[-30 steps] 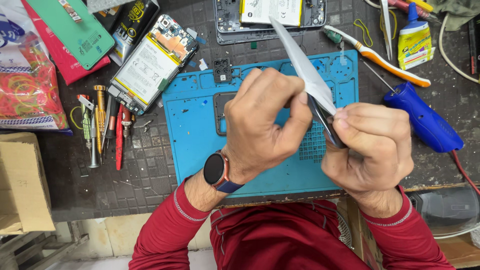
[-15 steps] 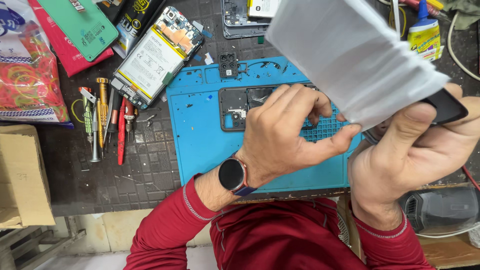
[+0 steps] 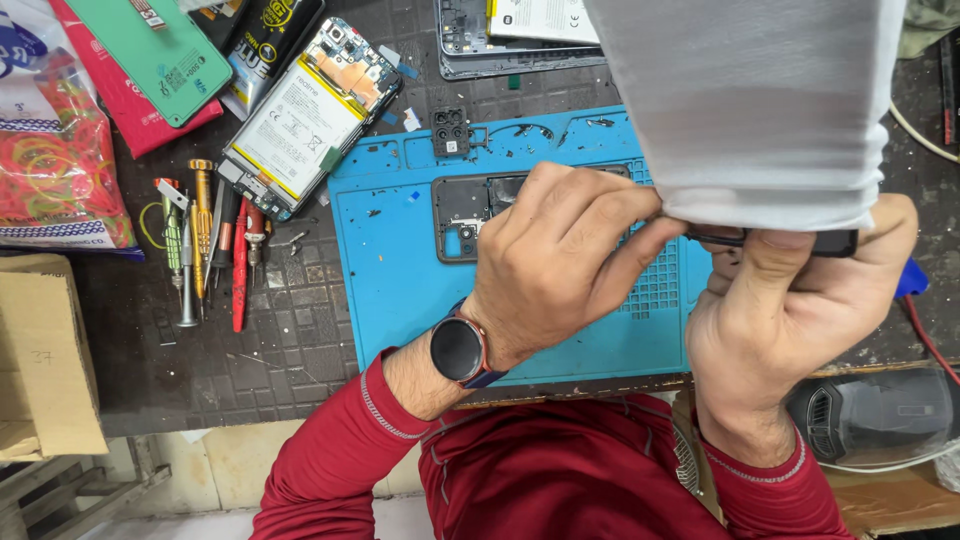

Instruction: The person pries open the back cover of a smartphone using a blue-handled pry tool, works the cover loose around the edges, and removes it from the phone frame. They then handle the phone body and battery area on a blue repair mat before pressing the back cover back onto the phone.

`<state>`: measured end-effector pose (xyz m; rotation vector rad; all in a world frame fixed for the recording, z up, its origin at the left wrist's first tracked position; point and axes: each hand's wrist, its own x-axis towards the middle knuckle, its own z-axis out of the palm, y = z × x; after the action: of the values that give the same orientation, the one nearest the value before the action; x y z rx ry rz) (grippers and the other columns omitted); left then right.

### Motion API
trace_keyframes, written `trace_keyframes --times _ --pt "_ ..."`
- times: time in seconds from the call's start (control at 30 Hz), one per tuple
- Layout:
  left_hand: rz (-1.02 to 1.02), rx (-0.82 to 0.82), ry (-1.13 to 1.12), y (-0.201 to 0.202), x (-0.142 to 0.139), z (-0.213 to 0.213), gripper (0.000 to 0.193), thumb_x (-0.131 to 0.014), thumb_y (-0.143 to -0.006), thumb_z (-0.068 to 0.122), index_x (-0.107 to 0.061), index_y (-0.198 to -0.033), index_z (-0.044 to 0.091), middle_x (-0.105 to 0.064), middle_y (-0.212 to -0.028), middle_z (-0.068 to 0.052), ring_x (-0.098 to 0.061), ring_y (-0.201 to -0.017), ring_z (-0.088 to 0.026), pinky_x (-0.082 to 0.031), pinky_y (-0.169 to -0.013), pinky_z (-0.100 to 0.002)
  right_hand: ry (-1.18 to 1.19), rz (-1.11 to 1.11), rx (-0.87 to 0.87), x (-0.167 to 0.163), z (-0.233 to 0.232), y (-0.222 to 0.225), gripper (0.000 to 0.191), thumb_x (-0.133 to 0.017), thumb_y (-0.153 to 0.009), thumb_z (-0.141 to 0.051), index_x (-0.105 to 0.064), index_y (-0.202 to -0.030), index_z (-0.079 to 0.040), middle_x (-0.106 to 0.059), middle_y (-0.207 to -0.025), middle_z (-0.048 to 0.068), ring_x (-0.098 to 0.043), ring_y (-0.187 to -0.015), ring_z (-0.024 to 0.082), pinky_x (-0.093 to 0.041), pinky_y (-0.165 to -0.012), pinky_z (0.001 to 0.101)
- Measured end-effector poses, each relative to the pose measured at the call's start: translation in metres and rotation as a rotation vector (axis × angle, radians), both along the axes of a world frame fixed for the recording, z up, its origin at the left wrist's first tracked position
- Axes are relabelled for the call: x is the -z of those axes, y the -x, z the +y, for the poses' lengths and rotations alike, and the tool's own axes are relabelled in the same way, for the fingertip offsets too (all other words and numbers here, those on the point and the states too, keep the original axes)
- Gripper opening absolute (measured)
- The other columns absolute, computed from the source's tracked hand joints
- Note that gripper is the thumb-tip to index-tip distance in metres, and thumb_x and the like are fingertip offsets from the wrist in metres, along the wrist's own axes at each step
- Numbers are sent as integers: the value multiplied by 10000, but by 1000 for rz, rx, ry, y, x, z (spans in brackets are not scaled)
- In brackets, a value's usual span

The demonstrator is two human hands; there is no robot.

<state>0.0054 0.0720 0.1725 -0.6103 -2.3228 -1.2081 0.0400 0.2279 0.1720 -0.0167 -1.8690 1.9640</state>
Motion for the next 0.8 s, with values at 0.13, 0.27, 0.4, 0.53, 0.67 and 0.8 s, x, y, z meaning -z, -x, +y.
trace_keyframes --times 0.13,0.27,0.4,0.53,0.67,0.8 --pt "-18 7 -8 1 1 1 197 -809 -1012 123 -657 -1137 108 -678 -1000 -4 -626 -890 -195 -539 -711 -300 54 -72 -70 -6 -1 -1 345 -654 -1203 -278 -407 -1243 -40 -678 -1040 101 -697 -843 122 -539 -651 225" --pt "-62 32 -39 3 2 0 191 -784 -1005 107 -647 -1138 108 -674 -971 1 -610 -862 -203 -534 -720 -318 -46 -161 -78 -10 -2 -4 423 -715 -1124 -183 -449 -1397 2 -673 -1150 72 -685 -984 123 -602 -824 261" --pt "-95 69 -78 1 5 2 165 -764 -1001 106 -647 -1117 121 -657 -934 -6 -600 -839 -206 -527 -701 -318 -107 -230 -59 -9 1 -3 288 -778 -1092 -60 -599 -1290 47 -686 -1155 73 -636 -1008 120 -548 -931 258" --pt "-79 93 -52 4 7 3 153 -767 -1012 126 -647 -1106 142 -639 -933 6 -592 -829 -197 -523 -686 -305 -16 -311 -153 -13 8 0 156 -781 -1064 -75 -670 -1115 21 -708 -1004 54 -672 -868 113 -555 -784 250" --pt "-11 98 44 10 6 -4 192 -795 -983 159 -642 -1099 156 -615 -938 28 -568 -823 -192 -508 -670 -302 -13 -459 -225 -22 19 0 121 -758 -1023 -55 -694 -1090 23 -723 -920 74 -671 -754 130 -548 -724 282" --pt "142 97 174 15 1 -15 265 -846 -931 214 -655 -1102 147 -585 -958 30 -540 -851 -199 -499 -652 -301 -21 -537 -253 -26 25 -6 128 -764 -990 -65 -682 -983 32 -703 -844 85 -672 -762 158 -565 -701 297"
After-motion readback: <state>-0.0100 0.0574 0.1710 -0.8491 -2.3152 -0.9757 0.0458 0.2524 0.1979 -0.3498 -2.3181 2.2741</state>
